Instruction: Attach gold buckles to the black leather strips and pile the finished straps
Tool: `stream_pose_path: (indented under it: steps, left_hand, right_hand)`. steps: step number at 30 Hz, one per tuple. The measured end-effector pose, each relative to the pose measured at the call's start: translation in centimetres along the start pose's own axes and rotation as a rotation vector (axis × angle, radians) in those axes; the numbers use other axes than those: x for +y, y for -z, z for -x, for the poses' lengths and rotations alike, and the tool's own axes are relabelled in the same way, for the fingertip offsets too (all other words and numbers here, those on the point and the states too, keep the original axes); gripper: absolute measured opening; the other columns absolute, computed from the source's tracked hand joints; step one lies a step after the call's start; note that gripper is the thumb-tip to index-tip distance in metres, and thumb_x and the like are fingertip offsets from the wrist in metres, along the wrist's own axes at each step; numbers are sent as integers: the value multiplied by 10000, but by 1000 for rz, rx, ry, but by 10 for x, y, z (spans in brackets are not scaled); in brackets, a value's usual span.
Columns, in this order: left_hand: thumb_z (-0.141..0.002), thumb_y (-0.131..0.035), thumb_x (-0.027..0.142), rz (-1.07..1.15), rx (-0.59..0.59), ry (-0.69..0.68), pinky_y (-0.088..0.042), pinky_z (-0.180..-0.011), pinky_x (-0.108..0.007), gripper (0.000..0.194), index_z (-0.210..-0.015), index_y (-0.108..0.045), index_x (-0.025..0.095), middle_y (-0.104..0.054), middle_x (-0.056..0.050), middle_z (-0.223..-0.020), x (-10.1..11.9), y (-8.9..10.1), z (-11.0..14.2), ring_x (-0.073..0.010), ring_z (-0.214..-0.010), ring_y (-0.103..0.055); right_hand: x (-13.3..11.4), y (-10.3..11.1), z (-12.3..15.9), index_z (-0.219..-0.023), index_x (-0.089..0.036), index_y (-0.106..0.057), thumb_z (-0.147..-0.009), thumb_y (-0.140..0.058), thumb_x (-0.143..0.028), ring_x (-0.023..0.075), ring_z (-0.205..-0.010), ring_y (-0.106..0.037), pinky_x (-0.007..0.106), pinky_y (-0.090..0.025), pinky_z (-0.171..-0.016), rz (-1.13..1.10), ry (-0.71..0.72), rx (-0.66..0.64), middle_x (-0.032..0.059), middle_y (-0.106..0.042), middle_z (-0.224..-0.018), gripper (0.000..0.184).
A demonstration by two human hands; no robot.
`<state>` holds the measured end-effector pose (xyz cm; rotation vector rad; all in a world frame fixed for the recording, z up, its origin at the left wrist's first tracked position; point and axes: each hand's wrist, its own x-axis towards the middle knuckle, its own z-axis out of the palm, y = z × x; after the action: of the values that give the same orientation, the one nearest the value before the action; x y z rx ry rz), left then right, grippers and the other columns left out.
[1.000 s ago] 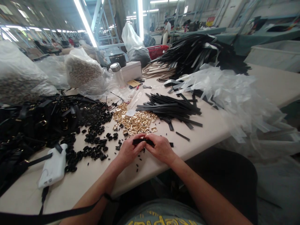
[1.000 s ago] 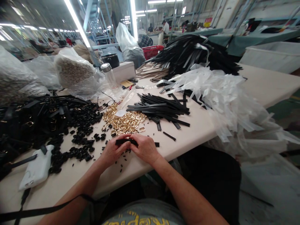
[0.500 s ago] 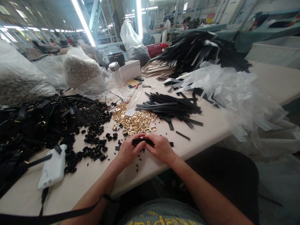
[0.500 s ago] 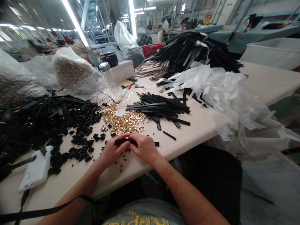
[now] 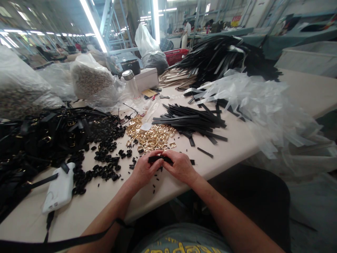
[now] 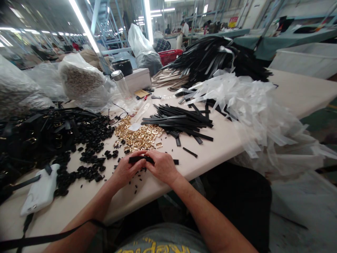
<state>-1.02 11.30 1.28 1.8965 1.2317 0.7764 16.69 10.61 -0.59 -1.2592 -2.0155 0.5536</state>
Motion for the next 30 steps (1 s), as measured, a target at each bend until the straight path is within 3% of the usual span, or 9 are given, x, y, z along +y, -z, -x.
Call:
stream_pose_path:
  steps: [30]
  left_hand:
    - [-866, -564, 239, -130, 8, -53, -499, -884, -341, 287, -1144, -637, 243, -715, -43, -1108, 1, 1, 0, -206, -981, -656]
  right_hand:
    - [0, -1, 0, -1009, -216, -636, -884, -608, -311, 179, -861, -657, 261, -443, -740, 44, -6, -25, 24, -702, -936, 159]
